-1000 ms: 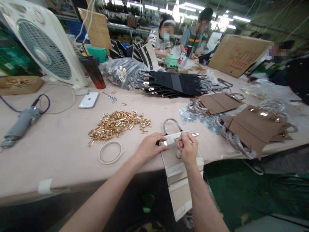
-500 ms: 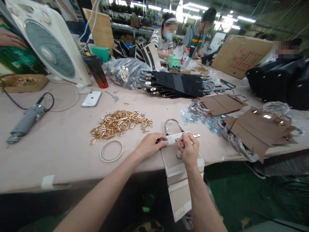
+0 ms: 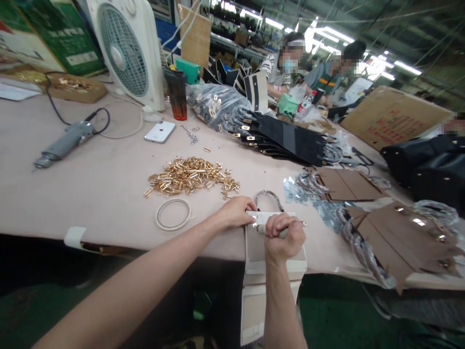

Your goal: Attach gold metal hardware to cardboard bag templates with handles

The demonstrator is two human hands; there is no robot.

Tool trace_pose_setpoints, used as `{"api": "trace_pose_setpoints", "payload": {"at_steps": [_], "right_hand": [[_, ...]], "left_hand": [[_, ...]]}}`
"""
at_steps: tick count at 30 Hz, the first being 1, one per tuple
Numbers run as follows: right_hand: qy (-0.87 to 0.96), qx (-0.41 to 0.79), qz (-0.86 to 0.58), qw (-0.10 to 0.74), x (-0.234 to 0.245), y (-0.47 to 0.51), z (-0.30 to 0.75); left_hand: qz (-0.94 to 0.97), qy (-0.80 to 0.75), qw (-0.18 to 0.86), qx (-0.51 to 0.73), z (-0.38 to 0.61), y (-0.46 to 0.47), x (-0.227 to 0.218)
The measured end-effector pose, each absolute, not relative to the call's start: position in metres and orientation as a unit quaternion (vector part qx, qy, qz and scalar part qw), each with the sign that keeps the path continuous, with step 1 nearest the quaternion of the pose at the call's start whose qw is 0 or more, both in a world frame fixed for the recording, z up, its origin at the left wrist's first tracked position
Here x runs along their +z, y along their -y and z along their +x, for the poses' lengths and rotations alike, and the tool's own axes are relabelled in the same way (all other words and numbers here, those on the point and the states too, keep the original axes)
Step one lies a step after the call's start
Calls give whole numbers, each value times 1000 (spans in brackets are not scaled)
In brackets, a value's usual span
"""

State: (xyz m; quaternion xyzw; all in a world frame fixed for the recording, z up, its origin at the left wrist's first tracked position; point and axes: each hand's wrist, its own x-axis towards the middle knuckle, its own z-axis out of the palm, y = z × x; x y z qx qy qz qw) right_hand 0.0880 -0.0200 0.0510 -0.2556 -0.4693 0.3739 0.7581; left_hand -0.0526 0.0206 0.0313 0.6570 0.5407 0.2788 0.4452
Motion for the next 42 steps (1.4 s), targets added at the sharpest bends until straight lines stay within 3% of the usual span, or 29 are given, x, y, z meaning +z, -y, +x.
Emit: {"api": "trace_pose_setpoints", "payload": {"at_steps": [13, 21, 28, 32, 42], "right_hand": [[504, 310, -293, 751, 37, 19, 73], [563, 295, -395, 663, 29, 4, 66], [514, 359, -378, 681, 41, -1, 74], [477, 387, -326, 719, 53, -9, 81], [556, 445, -383, 588, 50, -31, 64]], "left_hand": [[650, -548, 438, 291, -56, -20, 29], [659, -513, 483, 264, -65, -24, 29], [720, -532, 352, 274, -59, 3, 32], [735, -532, 336, 254, -57, 4, 28], [747, -515, 338, 249, -59, 0, 28]]}}
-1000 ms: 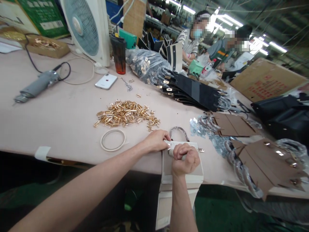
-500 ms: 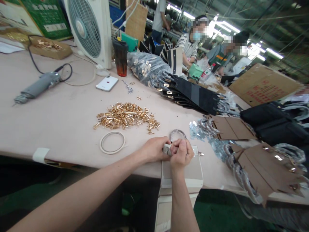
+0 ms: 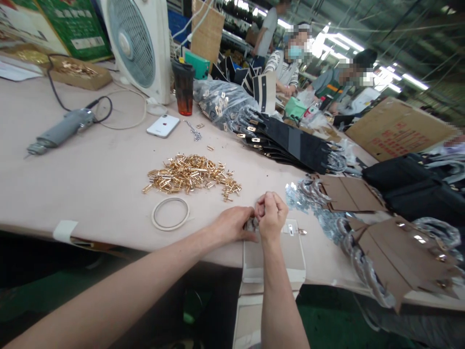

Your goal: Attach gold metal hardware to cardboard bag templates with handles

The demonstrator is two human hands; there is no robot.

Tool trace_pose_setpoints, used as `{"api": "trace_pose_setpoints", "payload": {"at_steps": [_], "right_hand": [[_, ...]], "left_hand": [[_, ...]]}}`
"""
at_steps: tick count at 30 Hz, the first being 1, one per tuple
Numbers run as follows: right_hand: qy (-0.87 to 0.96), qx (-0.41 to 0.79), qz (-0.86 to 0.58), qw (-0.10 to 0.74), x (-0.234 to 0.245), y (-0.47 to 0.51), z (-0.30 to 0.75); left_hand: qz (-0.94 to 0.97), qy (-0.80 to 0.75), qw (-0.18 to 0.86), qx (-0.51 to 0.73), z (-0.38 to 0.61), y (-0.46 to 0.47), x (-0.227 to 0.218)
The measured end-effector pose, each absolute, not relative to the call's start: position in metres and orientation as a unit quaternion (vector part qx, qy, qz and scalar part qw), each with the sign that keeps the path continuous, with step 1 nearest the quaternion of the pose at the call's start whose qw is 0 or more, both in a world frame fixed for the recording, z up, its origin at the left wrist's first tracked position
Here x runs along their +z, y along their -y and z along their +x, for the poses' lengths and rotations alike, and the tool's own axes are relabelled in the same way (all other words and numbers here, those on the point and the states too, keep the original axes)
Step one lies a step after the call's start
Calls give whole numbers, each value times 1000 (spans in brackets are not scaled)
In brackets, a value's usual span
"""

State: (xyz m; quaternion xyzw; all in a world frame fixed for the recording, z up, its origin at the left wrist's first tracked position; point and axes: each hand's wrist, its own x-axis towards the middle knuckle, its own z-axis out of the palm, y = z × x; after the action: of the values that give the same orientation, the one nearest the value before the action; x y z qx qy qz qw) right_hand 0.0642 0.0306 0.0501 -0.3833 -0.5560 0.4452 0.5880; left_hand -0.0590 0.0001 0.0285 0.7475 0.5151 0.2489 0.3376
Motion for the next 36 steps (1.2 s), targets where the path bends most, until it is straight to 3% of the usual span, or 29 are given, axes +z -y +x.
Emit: {"api": "trace_pose_setpoints", "payload": {"at_steps": [7, 13, 19, 25, 30, 36], "right_hand": [[562, 417, -393, 596, 51, -19, 69], [533, 402, -304, 680, 72, -13, 73], [572, 428, -371, 594, 53, -14, 76], [551, 376, -311, 677, 62, -6, 76], [578, 384, -374, 615, 40, -5, 70], [470, 438, -376, 668, 38, 8, 106]], "left_hand": [[746, -507, 340, 267, -59, 0, 27], [743, -517, 325, 274, -59, 2, 25], [746, -519, 326, 261, -60, 2, 27], [740, -519, 326, 275, -59, 3, 27], [749, -493, 331, 294, -55, 4, 29], [741, -503, 358, 265, -52, 0, 34]]}}
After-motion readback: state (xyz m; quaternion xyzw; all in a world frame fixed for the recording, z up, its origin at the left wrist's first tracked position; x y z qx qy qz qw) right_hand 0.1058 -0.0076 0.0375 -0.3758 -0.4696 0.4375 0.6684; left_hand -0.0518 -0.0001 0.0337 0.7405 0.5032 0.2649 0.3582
